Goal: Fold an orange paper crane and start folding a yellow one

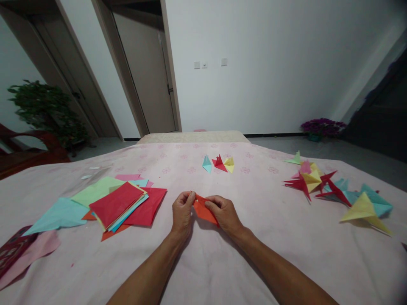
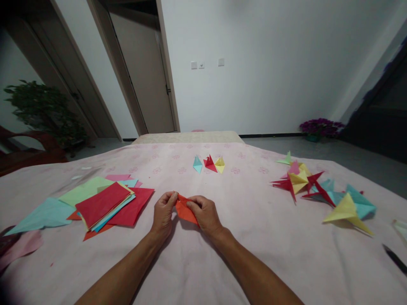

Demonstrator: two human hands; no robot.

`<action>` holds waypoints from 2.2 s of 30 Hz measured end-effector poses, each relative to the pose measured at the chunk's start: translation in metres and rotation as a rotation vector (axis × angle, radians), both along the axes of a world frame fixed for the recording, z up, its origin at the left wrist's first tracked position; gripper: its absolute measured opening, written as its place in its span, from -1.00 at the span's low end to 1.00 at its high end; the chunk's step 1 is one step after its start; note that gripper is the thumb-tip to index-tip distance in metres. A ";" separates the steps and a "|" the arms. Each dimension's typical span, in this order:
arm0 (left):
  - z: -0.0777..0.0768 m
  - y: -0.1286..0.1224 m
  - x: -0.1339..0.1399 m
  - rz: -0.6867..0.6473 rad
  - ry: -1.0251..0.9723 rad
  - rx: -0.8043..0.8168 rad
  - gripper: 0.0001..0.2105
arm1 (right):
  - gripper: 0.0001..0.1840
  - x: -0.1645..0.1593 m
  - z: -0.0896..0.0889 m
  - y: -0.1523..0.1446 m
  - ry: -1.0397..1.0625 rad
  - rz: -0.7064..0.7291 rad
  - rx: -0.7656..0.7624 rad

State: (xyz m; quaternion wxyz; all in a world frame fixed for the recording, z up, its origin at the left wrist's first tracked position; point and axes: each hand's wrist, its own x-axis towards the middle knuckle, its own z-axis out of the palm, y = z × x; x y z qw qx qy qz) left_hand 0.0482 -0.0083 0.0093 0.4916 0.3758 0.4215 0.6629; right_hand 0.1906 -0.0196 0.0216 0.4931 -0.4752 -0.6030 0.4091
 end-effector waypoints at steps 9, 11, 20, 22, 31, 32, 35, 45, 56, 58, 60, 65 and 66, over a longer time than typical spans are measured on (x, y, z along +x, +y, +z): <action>-0.005 -0.003 0.005 0.119 0.157 0.031 -0.73 | -0.80 -0.006 -0.004 -0.008 -0.104 -0.070 0.137; -0.004 -0.005 0.006 0.149 0.193 0.037 -0.75 | -0.86 -0.008 -0.004 -0.010 -0.123 -0.080 0.192; 0.005 -0.011 0.009 0.238 0.317 0.092 -0.81 | -0.90 -0.017 -0.001 -0.011 -0.195 -0.139 0.230; 0.005 -0.012 0.010 0.245 0.319 0.086 -0.80 | -0.86 -0.018 0.000 -0.010 -0.194 -0.160 0.216; 0.005 -0.013 0.012 0.206 0.244 0.061 -0.77 | -0.82 -0.019 0.004 -0.008 -0.121 -0.195 0.130; 0.004 -0.012 0.012 0.198 0.228 0.063 -0.77 | -0.82 -0.019 0.004 -0.008 -0.116 -0.202 0.128; 0.003 -0.011 0.012 0.142 0.161 0.060 -0.75 | -0.82 -0.019 0.003 -0.008 -0.112 -0.212 0.135; 0.004 -0.012 0.012 -0.022 0.007 0.031 -0.44 | -0.81 -0.012 0.000 -0.003 -0.034 -0.192 0.116; 0.003 -0.011 0.011 0.038 0.042 0.013 -0.56 | -0.79 -0.013 -0.003 -0.003 -0.027 -0.185 0.118; 0.002 -0.010 0.011 0.032 0.017 0.009 -0.56 | -0.82 -0.014 -0.003 -0.001 0.021 -0.167 0.080; 0.001 -0.009 0.011 0.012 -0.019 -0.004 -0.54 | -0.80 -0.014 -0.002 0.000 0.075 -0.114 0.009; 0.000 -0.006 0.011 -0.001 -0.030 -0.058 -0.56 | -0.75 -0.011 -0.001 0.000 0.026 0.009 -0.038; 0.000 -0.005 0.010 -0.001 -0.028 -0.059 -0.58 | -0.75 -0.011 -0.001 -0.001 0.019 0.007 -0.033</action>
